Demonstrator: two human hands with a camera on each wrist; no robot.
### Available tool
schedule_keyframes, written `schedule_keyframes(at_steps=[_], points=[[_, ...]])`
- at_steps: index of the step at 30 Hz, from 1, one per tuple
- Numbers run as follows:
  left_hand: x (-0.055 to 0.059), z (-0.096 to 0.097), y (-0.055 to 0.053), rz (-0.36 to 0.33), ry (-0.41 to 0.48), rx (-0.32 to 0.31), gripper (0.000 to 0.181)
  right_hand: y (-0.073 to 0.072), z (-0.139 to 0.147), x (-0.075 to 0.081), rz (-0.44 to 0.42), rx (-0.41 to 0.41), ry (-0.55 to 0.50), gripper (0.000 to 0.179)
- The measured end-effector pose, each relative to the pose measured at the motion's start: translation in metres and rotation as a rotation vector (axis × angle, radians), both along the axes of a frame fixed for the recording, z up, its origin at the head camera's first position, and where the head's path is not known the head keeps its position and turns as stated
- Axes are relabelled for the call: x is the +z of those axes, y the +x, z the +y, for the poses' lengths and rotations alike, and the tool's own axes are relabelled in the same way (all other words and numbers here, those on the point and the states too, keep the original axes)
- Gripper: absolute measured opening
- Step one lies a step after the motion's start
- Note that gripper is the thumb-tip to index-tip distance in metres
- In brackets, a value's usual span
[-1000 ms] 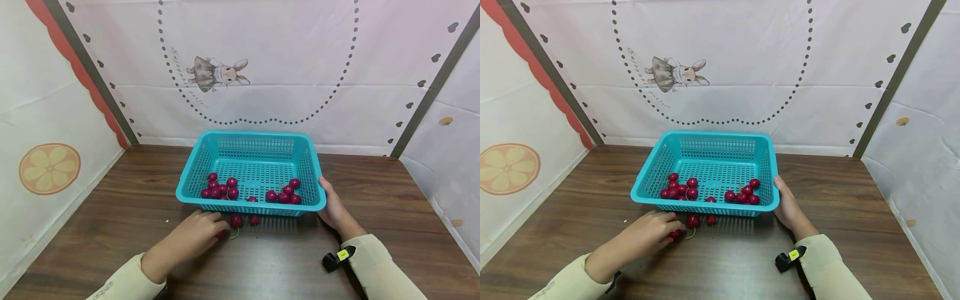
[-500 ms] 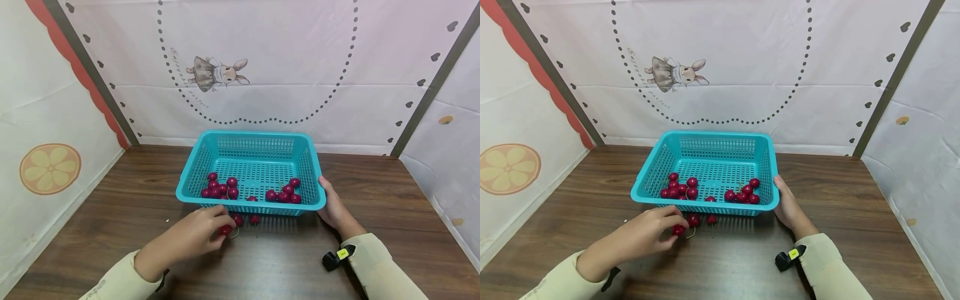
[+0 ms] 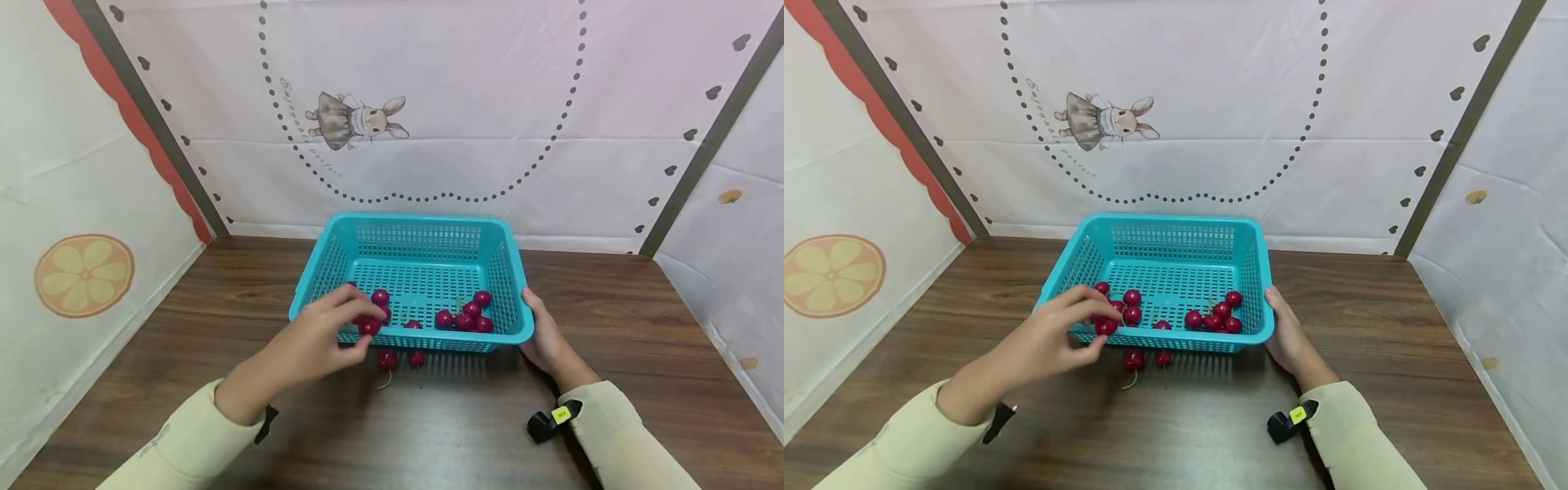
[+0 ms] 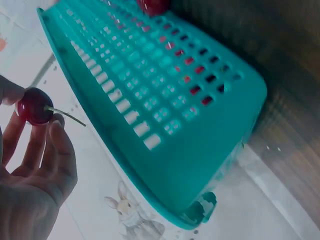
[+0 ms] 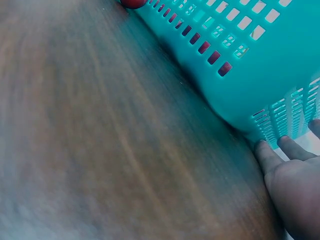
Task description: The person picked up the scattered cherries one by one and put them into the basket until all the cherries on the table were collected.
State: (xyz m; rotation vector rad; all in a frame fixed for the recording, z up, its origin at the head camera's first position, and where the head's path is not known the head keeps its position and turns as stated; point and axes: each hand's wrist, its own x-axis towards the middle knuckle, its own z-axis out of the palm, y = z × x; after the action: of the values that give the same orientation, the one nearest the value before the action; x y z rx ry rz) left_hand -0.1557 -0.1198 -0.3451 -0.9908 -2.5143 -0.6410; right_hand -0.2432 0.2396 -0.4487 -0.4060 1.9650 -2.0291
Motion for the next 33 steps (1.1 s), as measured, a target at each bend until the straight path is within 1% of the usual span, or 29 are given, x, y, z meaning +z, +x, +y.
schedule_keyframes(at_steps=[1, 4, 8, 12, 16, 20, 23, 26, 29, 33], points=[[0.003, -0.001, -0.004, -0.008, 0.009, 0.022, 0.035, 0.0, 0.0, 0.0, 0.001, -0.001, 0.0, 0.073], [0.009, -0.003, -0.018, -0.062, 0.03, 0.088, 0.039, -0.001, 0.0, 0.0, -0.002, -0.004, 0.002, 0.074], [0.01, -0.006, -0.038, -0.137, 0.026, 0.184, 0.045, 0.0, -0.001, 0.0, -0.005, 0.0, 0.004, 0.074], [0.004, -0.012, -0.056, -0.206, -0.005, 0.26, 0.043, 0.0, -0.001, -0.001, 0.0, 0.007, 0.002, 0.073], [-0.004, -0.016, -0.072, -0.281, -0.042, 0.291, 0.039, 0.0, 0.0, -0.001, 0.006, 0.003, -0.002, 0.073], [-0.014, -0.018, -0.087, -0.345, -0.085, 0.307, 0.042, -0.001, 0.002, -0.002, 0.002, 0.0, 0.005, 0.073], [-0.02, -0.017, -0.095, -0.384, -0.106, 0.317, 0.042, 0.0, 0.002, -0.002, -0.003, 0.004, 0.007, 0.073], [-0.024, -0.015, -0.102, -0.409, -0.122, 0.325, 0.04, 0.001, 0.002, -0.002, -0.003, 0.001, 0.007, 0.072], [-0.029, -0.013, -0.106, -0.417, -0.158, 0.35, 0.041, 0.001, 0.001, -0.001, 0.001, -0.003, 0.006, 0.072], [-0.033, -0.009, -0.109, -0.407, -0.224, 0.397, 0.045, 0.0, 0.0, 0.001, 0.005, 0.0, -0.003, 0.072]])
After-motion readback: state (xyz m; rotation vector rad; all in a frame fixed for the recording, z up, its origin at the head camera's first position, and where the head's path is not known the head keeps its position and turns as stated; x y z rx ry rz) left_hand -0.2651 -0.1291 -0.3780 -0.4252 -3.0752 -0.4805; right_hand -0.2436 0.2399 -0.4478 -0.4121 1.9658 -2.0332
